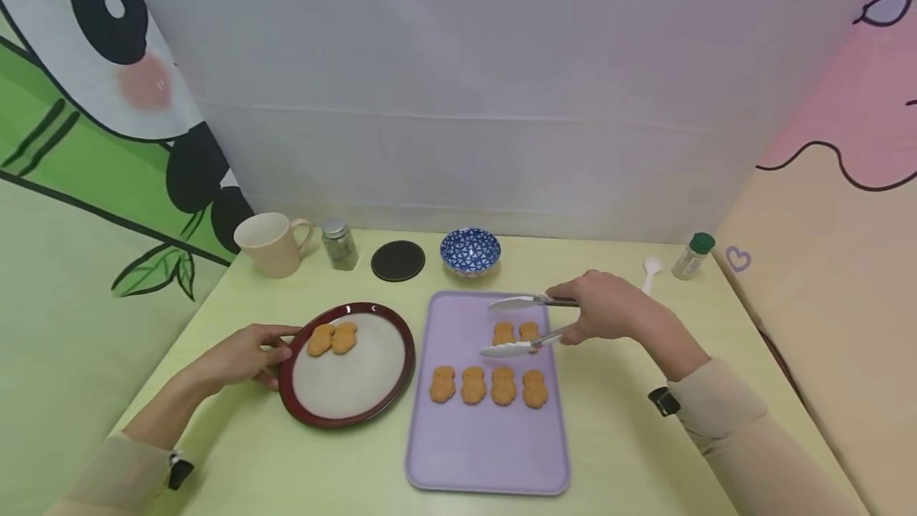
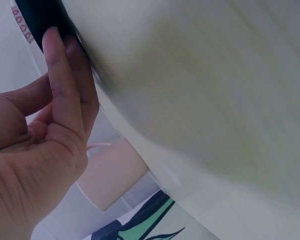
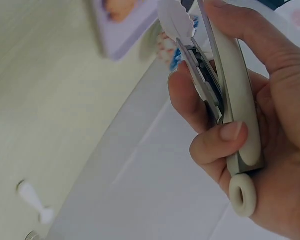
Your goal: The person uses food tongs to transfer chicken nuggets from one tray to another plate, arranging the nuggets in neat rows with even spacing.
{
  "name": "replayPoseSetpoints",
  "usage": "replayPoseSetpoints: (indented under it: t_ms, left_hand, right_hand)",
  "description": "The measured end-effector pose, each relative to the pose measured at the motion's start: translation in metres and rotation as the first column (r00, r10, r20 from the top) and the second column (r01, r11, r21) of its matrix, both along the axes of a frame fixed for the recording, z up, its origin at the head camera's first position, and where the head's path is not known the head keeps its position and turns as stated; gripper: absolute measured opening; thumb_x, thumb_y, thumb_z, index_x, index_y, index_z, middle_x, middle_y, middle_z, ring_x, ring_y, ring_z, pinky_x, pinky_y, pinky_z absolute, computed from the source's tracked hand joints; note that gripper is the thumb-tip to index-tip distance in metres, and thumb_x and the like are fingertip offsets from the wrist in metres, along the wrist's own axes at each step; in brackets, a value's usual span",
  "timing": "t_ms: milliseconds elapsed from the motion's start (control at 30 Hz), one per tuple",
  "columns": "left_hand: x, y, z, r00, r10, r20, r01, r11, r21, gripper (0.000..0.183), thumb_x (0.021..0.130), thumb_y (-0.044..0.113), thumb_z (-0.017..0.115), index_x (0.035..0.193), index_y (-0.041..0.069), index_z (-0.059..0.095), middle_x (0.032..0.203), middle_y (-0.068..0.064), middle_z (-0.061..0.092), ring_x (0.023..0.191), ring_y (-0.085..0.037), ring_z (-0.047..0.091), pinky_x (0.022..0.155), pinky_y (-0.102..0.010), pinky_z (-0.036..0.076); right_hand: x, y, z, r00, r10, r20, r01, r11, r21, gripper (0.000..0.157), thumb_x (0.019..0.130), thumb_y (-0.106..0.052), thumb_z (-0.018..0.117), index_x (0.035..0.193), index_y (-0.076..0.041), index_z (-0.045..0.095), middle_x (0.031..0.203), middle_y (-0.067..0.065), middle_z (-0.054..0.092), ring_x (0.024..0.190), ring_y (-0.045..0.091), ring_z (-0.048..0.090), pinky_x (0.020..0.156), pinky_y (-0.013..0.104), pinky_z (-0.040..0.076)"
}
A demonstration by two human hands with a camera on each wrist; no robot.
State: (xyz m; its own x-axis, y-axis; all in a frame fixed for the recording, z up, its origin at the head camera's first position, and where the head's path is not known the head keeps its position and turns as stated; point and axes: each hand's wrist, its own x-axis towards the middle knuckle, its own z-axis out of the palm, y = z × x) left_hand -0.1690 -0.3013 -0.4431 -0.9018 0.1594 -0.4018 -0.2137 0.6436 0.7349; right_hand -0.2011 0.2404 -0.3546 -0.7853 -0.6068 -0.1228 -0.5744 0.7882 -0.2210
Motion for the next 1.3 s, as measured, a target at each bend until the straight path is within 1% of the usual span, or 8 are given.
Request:
replayPoseSetpoints:
  t_ms: [200,467,667,867,967,1067,1167,1300]
  left_hand:
    - [-0.001,-0.002,-0.001,1.000,-0.004,-0.001,0.004,1.000,-0.009,0.047,0.094,0.005,0.054,0.139,0.005,0.045,0.097,-0.013,0.059,0.063,-0.024,0.064,0.060,-0.036,0.053]
    - [-0.002,-0.002,-0.004,1.000,-0.003,-0.005,0.003,1.000,0.014,0.046,0.094,0.005,0.053,0.140,0.006,0.045,0.098,-0.013,0.059,0.064,-0.024,0.064,0.060,-0.036,0.054]
    - [-0.001,-0.002,-0.003,1.000,0.001,-0.002,-0.001,1.000,0.005,0.046,0.094,0.006,0.054,0.139,0.005,0.045,0.097,-0.013,0.058,0.063,-0.024,0.064,0.060,-0.036,0.053]
    - [-0.001,-0.002,-0.002,1.000,0.000,0.003,0.000,1.000,-0.001,0.047,0.094,0.007,0.054,0.139,0.006,0.045,0.098,-0.012,0.058,0.062,-0.024,0.063,0.059,-0.035,0.052]
    - [-0.001,-0.002,-0.002,1.000,-0.002,0.000,0.002,1.000,-0.006,0.046,0.094,0.007,0.054,0.139,0.006,0.045,0.098,-0.012,0.058,0.062,-0.023,0.063,0.059,-0.035,0.052]
    - [-0.002,-0.002,-0.002,1.000,-0.001,-0.003,0.000,1.000,-0.007,0.046,0.094,0.006,0.054,0.139,0.007,0.046,0.098,-0.013,0.058,0.062,-0.023,0.064,0.059,-0.035,0.053]
    - [-0.001,-0.002,-0.002,1.000,-0.004,-0.005,0.004,1.000,-0.010,0.046,0.094,0.006,0.054,0.139,0.006,0.045,0.098,-0.013,0.058,0.063,-0.023,0.063,0.060,-0.035,0.053]
    - [-0.001,-0.002,-0.002,1.000,-0.005,-0.008,0.005,1.000,-0.010,0.046,0.094,0.006,0.054,0.139,0.006,0.046,0.098,-0.013,0.059,0.063,-0.023,0.064,0.059,-0.035,0.053]
  right_hand:
    - [-0.001,0.021,-0.008,0.999,-0.012,0.039,0.013,1.000,-0.004,0.064,0.071,-0.033,0.080,0.127,-0.010,0.061,0.082,-0.013,0.060,0.062,0.007,0.046,0.057,0.027,0.040]
    - [-0.001,0.025,-0.005,0.997,-0.026,0.066,0.027,1.000,-0.007,0.061,0.072,-0.029,0.080,0.126,-0.009,0.061,0.078,-0.010,0.060,0.061,0.008,0.044,0.054,0.026,0.039]
    - [0.000,0.024,-0.006,0.999,-0.026,0.041,0.026,1.000,0.004,0.058,0.073,-0.029,0.079,0.125,-0.011,0.063,0.076,-0.011,0.058,0.059,0.007,0.042,0.053,0.026,0.038]
    - [-0.001,0.020,-0.005,1.000,-0.004,0.008,0.004,1.000,-0.005,0.057,0.073,-0.031,0.079,0.124,-0.012,0.064,0.086,-0.012,0.063,0.061,0.006,0.045,0.055,0.026,0.039]
    - [-0.002,0.011,-0.003,1.000,0.017,-0.016,-0.017,1.000,-0.022,0.055,0.073,-0.032,0.079,0.123,-0.012,0.064,0.088,-0.012,0.064,0.063,0.006,0.047,0.057,0.026,0.040]
    - [-0.003,-0.009,0.000,0.998,0.048,-0.050,-0.050,0.998,-0.045,0.055,0.074,-0.035,0.079,0.122,-0.012,0.065,0.092,-0.010,0.066,0.067,0.006,0.050,0.062,0.029,0.044]
    - [-0.004,-0.038,0.004,0.995,0.073,-0.065,-0.078,0.994,-0.071,0.056,0.073,-0.036,0.079,0.122,-0.012,0.065,0.095,-0.008,0.067,0.070,0.007,0.051,0.064,0.031,0.046]
    - [-0.005,-0.082,0.007,0.993,0.094,-0.068,-0.099,0.992,-0.083,0.058,0.072,-0.036,0.080,0.123,-0.014,0.064,0.089,-0.010,0.065,0.066,0.010,0.049,0.061,0.030,0.044]
